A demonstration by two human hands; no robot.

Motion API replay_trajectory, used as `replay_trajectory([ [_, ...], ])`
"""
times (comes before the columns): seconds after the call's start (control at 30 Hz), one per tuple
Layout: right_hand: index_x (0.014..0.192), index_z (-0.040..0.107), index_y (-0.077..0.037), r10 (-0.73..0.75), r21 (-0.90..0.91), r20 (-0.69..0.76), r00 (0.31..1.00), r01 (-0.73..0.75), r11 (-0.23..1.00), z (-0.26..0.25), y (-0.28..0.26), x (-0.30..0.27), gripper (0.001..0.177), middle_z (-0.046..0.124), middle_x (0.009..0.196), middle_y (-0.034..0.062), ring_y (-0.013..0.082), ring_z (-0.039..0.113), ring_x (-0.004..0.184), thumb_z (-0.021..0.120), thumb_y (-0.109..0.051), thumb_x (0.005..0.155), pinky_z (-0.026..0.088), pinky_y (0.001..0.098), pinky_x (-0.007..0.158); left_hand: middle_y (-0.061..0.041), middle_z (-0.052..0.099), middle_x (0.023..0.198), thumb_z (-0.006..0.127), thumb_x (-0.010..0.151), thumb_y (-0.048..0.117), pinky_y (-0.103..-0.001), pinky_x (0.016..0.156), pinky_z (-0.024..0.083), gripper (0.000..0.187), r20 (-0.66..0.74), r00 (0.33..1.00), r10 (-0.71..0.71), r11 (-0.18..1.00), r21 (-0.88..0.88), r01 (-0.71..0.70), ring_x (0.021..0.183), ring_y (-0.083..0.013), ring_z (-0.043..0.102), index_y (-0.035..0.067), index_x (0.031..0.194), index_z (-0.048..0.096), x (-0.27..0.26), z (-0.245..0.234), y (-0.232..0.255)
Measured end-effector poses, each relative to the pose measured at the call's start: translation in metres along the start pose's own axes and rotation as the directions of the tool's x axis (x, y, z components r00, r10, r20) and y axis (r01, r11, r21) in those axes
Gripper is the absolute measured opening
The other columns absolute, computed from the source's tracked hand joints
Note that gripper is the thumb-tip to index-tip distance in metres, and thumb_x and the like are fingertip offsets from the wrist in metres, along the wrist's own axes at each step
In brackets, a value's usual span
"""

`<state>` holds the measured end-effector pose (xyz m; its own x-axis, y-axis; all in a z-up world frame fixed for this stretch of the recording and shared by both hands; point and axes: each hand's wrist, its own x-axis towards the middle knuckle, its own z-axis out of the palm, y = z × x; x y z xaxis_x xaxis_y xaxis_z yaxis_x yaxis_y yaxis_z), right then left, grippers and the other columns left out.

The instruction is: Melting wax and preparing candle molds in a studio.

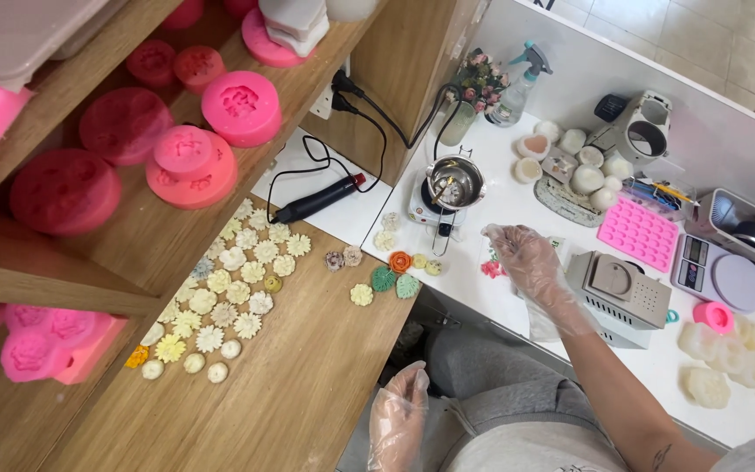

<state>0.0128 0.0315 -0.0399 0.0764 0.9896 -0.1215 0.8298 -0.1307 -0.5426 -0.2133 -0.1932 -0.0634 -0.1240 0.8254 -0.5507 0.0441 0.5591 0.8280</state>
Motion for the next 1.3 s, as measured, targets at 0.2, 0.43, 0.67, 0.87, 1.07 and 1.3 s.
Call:
replay_trajectory([
  [0.2,0.115,0.077,-0.016,0.024,0.006,0.007,1.0,-0.024,1.0,-0.013,-0.014,0.004,0.037,0.073,0.085,0.0122,0.0237,0.066,0.063,0.057,-0.044,0.101,0.055,0.0398,0.067,-0.005,0.077,0.093,0.064,0.097,0.027,-0.025,0.082,0.055,0.034,0.019,1.0,0.021,1.0,0.013,-0.022,0.087,-0.0085,0.071,0.008,0.124,0.072,0.017,0.006,-0.024],
  [0.43,0.113,0.076,-0.013,-0.024,-0.004,0.027,0.999,0.024,1.0,-0.007,0.021,0.01,0.039,0.075,0.082,0.0084,0.0184,0.067,0.067,0.059,-0.045,0.098,0.055,0.0368,0.067,-0.003,0.078,0.093,0.064,0.097,0.024,-0.024,0.082,0.056,0.032,0.007,1.0,-0.025,1.0,-0.015,0.025,0.088,-0.0072,0.072,0.008,0.124,0.072,0.045,0.028,-0.029],
  [0.67,0.111,0.076,-0.016,0.063,0.096,0.05,0.997,-0.067,0.993,-0.013,0.01,0.016,0.036,0.073,0.081,-0.0048,0.0115,0.062,0.057,0.057,-0.043,0.096,0.054,0.0304,0.055,-0.005,0.08,0.091,0.066,0.096,0.027,-0.025,0.081,0.06,0.034,0.051,0.999,0.02,1.0,-0.025,-0.018,0.086,-0.0062,0.077,0.007,0.123,0.071,0.079,0.039,-0.059],
  [0.87,0.102,0.077,-0.005,-0.039,0.3,0.009,0.999,0.035,0.953,-0.006,-0.018,0.04,0.036,0.065,0.071,0.0076,0.0099,0.053,0.06,0.062,-0.037,0.103,0.049,0.0309,0.057,-0.006,0.077,0.083,0.068,0.095,0.022,-0.024,0.071,0.056,0.029,-0.122,0.983,0.139,0.974,-0.163,-0.159,0.075,-0.0077,0.069,0.004,0.116,0.076,0.11,0.046,-0.114],
  [1.07,0.104,0.075,-0.004,-0.173,0.165,-0.074,0.982,0.183,0.969,-0.02,-0.044,0.053,0.031,0.072,0.077,0.0024,0.009,0.062,0.064,0.065,-0.033,0.099,0.051,0.0288,0.063,-0.004,0.08,0.075,0.073,0.09,0.02,-0.024,0.066,0.061,0.025,-0.35,0.826,0.443,0.866,-0.071,-0.495,0.067,-0.0075,0.074,0.005,0.109,0.078,0.143,0.041,-0.145],
  [1.3,0.114,0.074,-0.005,-0.275,0.442,-0.118,0.954,0.298,0.846,-0.044,0.011,0.039,0.033,0.073,0.084,0.0017,0.0068,0.063,0.076,0.062,-0.032,0.1,0.053,0.026,0.068,-0.007,0.08,0.087,0.071,0.093,0.022,-0.031,0.073,0.062,0.022,-0.14,0.93,0.34,0.94,0.091,-0.33,0.078,-0.0135,0.079,0.013,0.112,0.076,0.111,0.043,-0.046],
])
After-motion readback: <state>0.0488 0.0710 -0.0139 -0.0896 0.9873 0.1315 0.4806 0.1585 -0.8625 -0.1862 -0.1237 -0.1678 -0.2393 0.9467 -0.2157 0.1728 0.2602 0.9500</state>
